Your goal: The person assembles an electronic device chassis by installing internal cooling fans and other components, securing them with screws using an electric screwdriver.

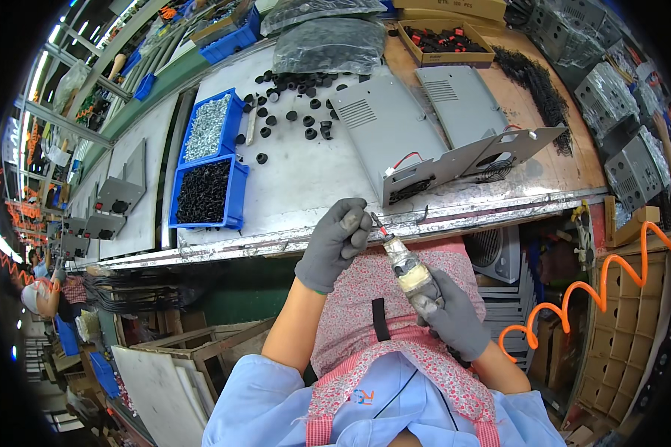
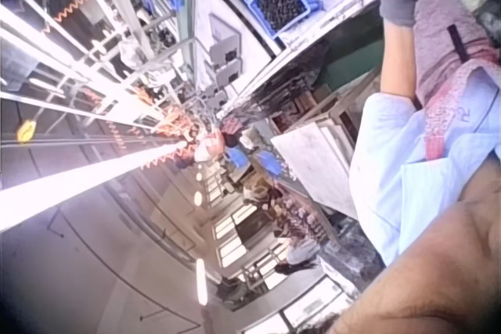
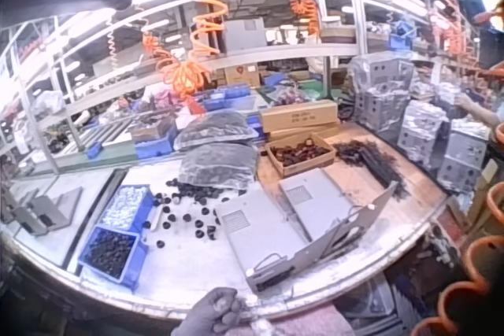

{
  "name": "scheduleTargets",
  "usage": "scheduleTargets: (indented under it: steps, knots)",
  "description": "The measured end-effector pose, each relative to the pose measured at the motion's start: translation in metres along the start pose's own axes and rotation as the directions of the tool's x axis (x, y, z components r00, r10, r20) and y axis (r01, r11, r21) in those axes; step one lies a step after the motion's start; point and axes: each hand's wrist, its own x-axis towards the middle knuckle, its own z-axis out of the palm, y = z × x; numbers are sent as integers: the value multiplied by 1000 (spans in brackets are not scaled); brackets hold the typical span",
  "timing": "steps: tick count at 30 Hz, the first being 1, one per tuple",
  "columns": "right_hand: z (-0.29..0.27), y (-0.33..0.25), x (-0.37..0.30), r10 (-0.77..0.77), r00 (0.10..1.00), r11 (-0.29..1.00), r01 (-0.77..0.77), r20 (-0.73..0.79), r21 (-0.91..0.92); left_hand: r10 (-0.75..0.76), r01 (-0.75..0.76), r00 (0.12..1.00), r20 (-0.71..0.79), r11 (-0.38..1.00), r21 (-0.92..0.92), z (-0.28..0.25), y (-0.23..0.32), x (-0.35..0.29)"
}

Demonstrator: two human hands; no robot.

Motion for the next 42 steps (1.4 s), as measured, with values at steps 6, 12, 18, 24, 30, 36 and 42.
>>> scheduleTargets:
  steps: [6, 12, 18, 24, 30, 36, 42]
  knots:
    - [0, 5, 2, -42, 999, 999, 42, -1, 7, -72, 73, 997, -29, 997, 13, 12, 3, -1]
    - [1, 4, 2, -57, 998, 998, 57, 31, -29, -65, 66, 998, 22, 997, -45, 10, -4, 2]
    - [3, 4, 1, -46, 998, 999, 46, 31, 12, -56, 57, 996, -71, 998, 12, 14, -9, 2]
    - [1, 9, 2, -54, 998, 998, 54, 32, -16, -54, 77, 981, -188, 990, 119, 18, -11, 3]
    - [0, 8, 2, -84, 996, 993, 85, 16, -78, -7, 81, 962, -274, 962, 259, 27, -9, 1]
    - [-7, -10, -3, 60, 994, 991, -70, 90, 114, 39, 46, 981, -190, 905, 423, 31, 2, -1]
    - [-10, 3, -3, -67, 998, 996, 66, 21, 64, -93, 124, 992, -86, 857, 500, 28, 10, 7]
